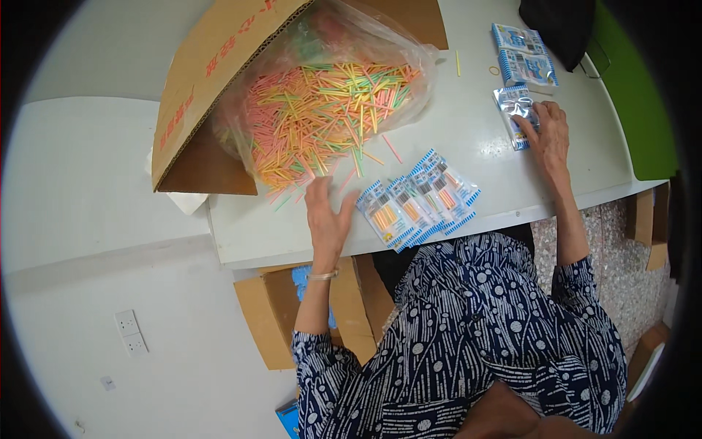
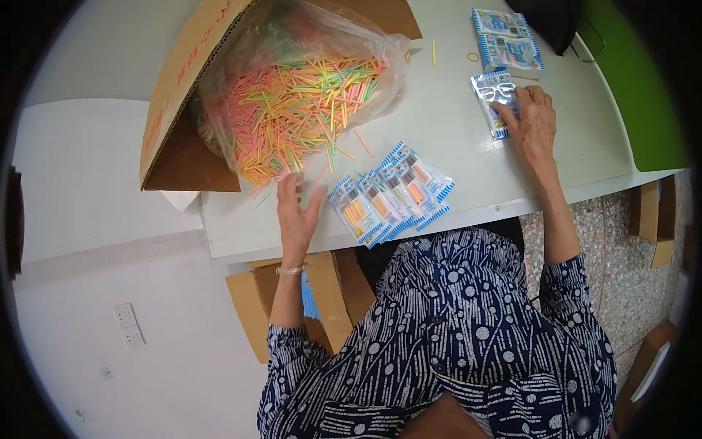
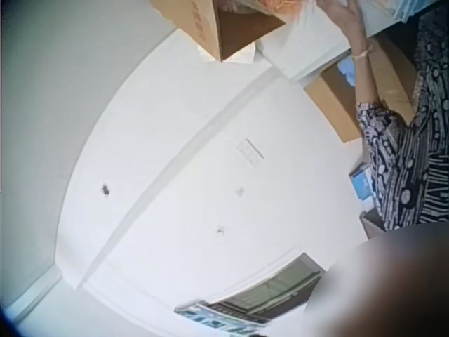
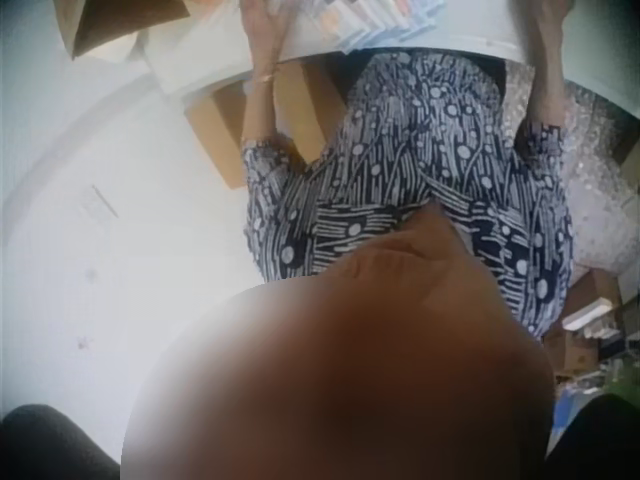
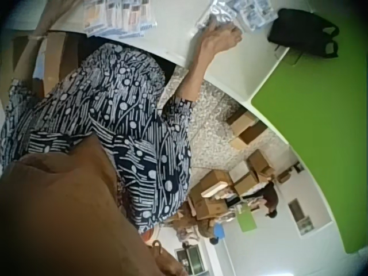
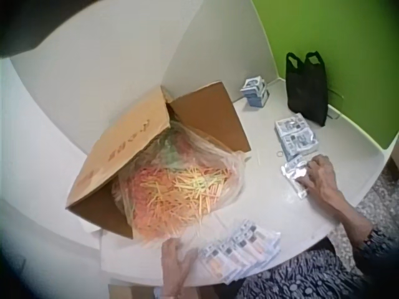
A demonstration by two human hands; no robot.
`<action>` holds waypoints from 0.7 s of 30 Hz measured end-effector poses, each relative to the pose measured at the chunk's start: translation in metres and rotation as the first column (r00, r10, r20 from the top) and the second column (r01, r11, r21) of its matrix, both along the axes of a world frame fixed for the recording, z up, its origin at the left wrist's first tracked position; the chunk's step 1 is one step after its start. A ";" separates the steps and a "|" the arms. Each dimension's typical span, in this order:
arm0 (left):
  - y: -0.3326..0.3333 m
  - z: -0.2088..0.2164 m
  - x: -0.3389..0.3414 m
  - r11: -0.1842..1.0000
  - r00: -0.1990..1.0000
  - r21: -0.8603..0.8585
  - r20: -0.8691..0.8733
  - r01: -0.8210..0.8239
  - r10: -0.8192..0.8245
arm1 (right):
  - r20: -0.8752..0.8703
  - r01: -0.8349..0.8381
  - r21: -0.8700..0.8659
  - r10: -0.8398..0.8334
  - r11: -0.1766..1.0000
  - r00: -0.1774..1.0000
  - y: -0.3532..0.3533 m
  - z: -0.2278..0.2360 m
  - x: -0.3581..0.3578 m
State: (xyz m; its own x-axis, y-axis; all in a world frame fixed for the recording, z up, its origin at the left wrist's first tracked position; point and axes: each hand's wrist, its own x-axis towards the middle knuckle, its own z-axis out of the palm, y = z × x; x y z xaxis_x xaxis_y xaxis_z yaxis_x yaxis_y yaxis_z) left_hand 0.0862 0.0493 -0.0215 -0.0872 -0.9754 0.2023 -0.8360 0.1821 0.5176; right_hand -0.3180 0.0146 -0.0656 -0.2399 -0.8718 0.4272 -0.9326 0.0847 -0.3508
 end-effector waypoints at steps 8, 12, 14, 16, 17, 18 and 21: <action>-0.040 -0.026 -0.034 0.972 0.970 -0.213 0.198 -0.096 0.139 | 0.088 0.019 0.074 -0.026 0.997 0.996 -0.007 0.004 0.003; -0.052 -0.031 -0.038 0.957 0.964 -0.283 0.229 -0.065 0.133 | 0.226 -0.004 0.122 -0.023 0.993 0.974 -0.011 0.003 -0.002; -0.053 -0.031 -0.034 0.968 0.976 -0.246 0.193 -0.048 0.097 | 0.290 -0.012 0.098 -0.017 0.995 0.957 -0.012 0.007 -0.005; -0.054 -0.032 -0.030 0.977 0.986 -0.213 0.155 -0.028 0.062 | 0.362 -0.024 0.190 -0.047 0.982 0.931 -0.014 0.013 -0.009; -0.056 -0.032 -0.029 0.983 0.983 -0.183 0.173 -0.023 0.055 | 0.364 -0.022 0.184 -0.047 0.983 0.930 -0.014 0.013 -0.009; -0.057 -0.032 -0.027 0.988 0.981 -0.152 0.190 -0.019 0.048 | 0.428 -0.015 0.173 -0.062 0.985 0.901 -0.014 0.013 -0.009; -0.061 -0.027 -0.024 0.991 0.979 -0.131 0.196 -0.021 0.047 | 0.509 -0.030 0.132 -0.041 0.991 0.860 -0.014 0.008 -0.014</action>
